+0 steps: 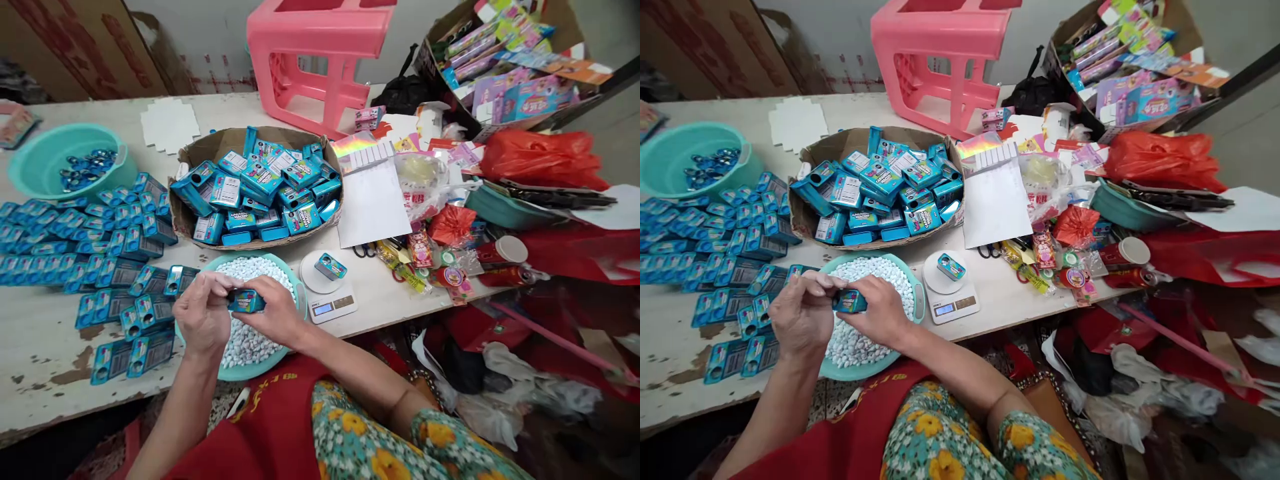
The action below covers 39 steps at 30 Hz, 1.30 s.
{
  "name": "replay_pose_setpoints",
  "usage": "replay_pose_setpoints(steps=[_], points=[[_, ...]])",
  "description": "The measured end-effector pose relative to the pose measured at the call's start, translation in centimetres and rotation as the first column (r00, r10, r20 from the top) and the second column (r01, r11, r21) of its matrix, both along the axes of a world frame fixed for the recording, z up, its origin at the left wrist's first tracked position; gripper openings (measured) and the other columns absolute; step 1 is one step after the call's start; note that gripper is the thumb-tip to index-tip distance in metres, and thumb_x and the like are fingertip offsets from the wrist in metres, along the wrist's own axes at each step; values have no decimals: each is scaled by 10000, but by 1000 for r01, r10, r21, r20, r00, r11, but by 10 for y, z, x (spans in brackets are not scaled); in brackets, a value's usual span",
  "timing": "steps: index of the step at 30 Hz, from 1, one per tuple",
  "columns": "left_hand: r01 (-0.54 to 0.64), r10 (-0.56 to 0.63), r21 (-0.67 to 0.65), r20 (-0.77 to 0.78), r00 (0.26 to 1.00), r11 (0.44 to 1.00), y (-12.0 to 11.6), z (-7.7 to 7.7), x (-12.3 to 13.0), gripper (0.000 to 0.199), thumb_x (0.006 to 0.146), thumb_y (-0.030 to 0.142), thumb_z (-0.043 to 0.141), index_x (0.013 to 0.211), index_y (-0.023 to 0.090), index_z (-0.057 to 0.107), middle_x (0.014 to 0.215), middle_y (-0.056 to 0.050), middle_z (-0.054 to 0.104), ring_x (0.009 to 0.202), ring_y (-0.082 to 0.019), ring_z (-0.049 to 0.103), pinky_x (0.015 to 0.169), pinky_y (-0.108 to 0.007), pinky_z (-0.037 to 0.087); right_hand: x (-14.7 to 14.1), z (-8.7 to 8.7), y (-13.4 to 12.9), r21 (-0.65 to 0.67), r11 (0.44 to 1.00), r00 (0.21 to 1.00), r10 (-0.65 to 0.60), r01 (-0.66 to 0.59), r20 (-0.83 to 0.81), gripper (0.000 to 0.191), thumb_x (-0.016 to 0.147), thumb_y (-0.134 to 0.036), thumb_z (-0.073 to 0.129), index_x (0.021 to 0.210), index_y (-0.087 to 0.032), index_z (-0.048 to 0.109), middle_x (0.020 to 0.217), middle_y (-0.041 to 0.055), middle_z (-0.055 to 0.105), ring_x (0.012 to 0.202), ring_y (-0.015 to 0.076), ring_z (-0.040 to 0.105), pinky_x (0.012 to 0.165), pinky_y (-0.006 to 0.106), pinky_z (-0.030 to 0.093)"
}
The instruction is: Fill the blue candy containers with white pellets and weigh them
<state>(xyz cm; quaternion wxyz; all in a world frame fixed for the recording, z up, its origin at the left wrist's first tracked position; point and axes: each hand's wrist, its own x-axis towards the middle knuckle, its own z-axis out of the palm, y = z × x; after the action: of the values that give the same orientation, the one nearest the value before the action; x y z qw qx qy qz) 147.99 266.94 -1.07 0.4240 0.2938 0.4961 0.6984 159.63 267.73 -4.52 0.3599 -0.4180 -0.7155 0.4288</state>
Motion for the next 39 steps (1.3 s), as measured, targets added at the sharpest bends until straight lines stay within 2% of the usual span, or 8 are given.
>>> replay_pose_setpoints(steps=[4, 7, 14, 20, 24, 31, 35, 39], points=[[10, -4, -67, 77, 997, 998, 9, -12, -20, 396, 857, 433, 489, 572, 160, 518, 632, -7, 519, 597, -157, 576, 642, -345, 504, 23, 15, 1, -76, 997, 993, 6, -15, -118, 363, 672, -303, 792, 994, -223, 644, 951, 34, 660, 915, 201, 610, 821, 328, 480], [51, -98, -213, -221, 970, 976, 16, -53, -42, 363, 835, 466, 496, 632, 173, 564, 693, -23, 560, 683, -180, 584, 695, -357, 496, 43, 20, -3, -106, 994, 987, 0, -18, -163, 361, 694, -298, 780, 1024, -239, 645, 996, 44, 638, 968, 203, 598, 869, 341, 473], [76, -458, -456, -843, 283, 887, 25, -127, -43, 336, 840, 481, 513, 1062, 255, 626, 1182, -62, 555, 1144, -256, 438, 989, -434, 326, 56, 8, -6, -147, 988, 993, -60, 44, -105, 373, 689, -292, 785, 1033, -251, 646, 1019, 45, 603, 964, 207, 592, 849, 345, 487], [40, -571, -569, -819, 53, 821, 13, -125, -34, 370, 835, 543, 478, 993, 240, 621, 1048, -74, 558, 981, -258, 501, 793, -367, 404, 54, -4, -3, -127, 985, 989, -126, 116, -80, 347, 699, -280, 773, 1020, -243, 646, 988, 39, 613, 943, 204, 593, 841, 342, 479], [-38, -489, -509, -843, 225, 860, 3, -131, -38, 259, 855, 437, 481, 866, 224, 628, 941, -58, 592, 878, -209, 557, 705, -292, 403, 53, -15, -5, -135, 983, 992, -127, 123, -21, 327, 717, -274, 756, 1021, -238, 642, 988, 42, 606, 945, 208, 594, 831, 345, 479], [-108, 11, -396, -239, 971, 912, -5, -99, -38, 231, 763, 389, 594, 669, 183, 547, 596, 22, 503, 478, -97, 446, 486, -230, 355, 43, -12, -9, -50, 996, 996, -71, 74, 59, 314, 724, -258, 744, 1014, -236, 628, 974, 48, 607, 940, 218, 597, 807, 342, 492], [-13, 84, -267, 257, 963, 964, -8, -52, -26, 202, 739, 340, 616, 699, 176, 503, 620, 31, 494, 431, -71, 435, 412, -210, 320, 23, -6, -10, 45, 999, 991, -5, -2, 137, 315, 742, -258, 725, 1033, -218, 612, 982, 67, 615, 960, 229, 586, 830, 351, 483], [-29, 74, -136, 334, 940, 990, -9, -25, -17, 182, 749, 306, 597, 687, 168, 497, 647, 10, 543, 538, -111, 546, 511, -238, 435, 3, -3, -11, 112, 991, 964, 39, -71, 265, 308, 756, -283, 707, 1044, -216, 616, 976, 73, 631, 952, 243, 584, 825, 366, 478]])
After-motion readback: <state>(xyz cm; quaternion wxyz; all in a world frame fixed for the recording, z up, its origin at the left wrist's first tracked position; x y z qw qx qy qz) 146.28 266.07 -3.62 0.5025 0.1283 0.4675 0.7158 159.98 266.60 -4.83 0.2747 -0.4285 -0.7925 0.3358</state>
